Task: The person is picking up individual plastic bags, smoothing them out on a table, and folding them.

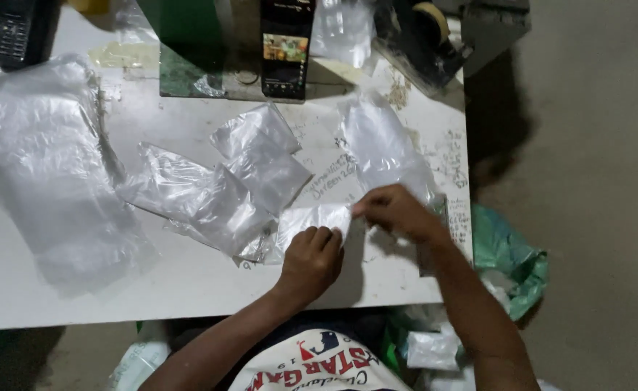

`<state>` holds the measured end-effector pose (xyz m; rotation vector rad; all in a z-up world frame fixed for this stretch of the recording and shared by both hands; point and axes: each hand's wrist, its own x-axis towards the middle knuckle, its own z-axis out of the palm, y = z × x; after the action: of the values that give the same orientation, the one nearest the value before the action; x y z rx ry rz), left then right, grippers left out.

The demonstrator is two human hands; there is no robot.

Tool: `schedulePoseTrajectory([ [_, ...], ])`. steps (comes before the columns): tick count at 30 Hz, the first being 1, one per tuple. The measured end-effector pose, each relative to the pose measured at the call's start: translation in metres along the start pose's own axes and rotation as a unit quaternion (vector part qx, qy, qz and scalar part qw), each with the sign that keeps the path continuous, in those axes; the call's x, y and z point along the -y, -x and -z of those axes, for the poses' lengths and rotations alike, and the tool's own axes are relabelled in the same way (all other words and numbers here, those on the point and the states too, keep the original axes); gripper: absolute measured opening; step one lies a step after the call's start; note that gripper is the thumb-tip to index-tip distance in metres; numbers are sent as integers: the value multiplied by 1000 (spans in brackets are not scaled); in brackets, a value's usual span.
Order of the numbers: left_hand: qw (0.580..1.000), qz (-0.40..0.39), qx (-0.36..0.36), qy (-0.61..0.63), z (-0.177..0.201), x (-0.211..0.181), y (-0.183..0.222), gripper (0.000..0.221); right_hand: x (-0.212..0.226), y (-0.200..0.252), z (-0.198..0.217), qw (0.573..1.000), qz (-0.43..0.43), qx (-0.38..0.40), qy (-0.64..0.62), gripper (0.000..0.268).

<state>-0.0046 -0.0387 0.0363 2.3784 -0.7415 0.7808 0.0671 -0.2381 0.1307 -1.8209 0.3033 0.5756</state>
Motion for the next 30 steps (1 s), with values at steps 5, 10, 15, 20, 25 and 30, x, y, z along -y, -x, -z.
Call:
schedulePoseTrajectory([
  [5,845,344,-6,410,31,13,-9,9,-21,23,-59,995,3,-8,-102,34],
  [10,405,606,-35,684,48,18,-15,16,-101,-4,-102,982,-19,-40,-183,35],
  [15,219,642,-74,731,75,104,16,22,-32,20,-87,997,42,-66,-27,14],
  [20,911,355,-180,105,144,135,8,85,-43,-77,33,843,257,-341,327,37],
  [25,922,289,-244,76,134,111,12,62,24,-57,25,897,-3,-245,369,96],
  [30,905,287,-270,161,103,62,15,50,-8,-55,15,926,-20,-221,305,77],
])
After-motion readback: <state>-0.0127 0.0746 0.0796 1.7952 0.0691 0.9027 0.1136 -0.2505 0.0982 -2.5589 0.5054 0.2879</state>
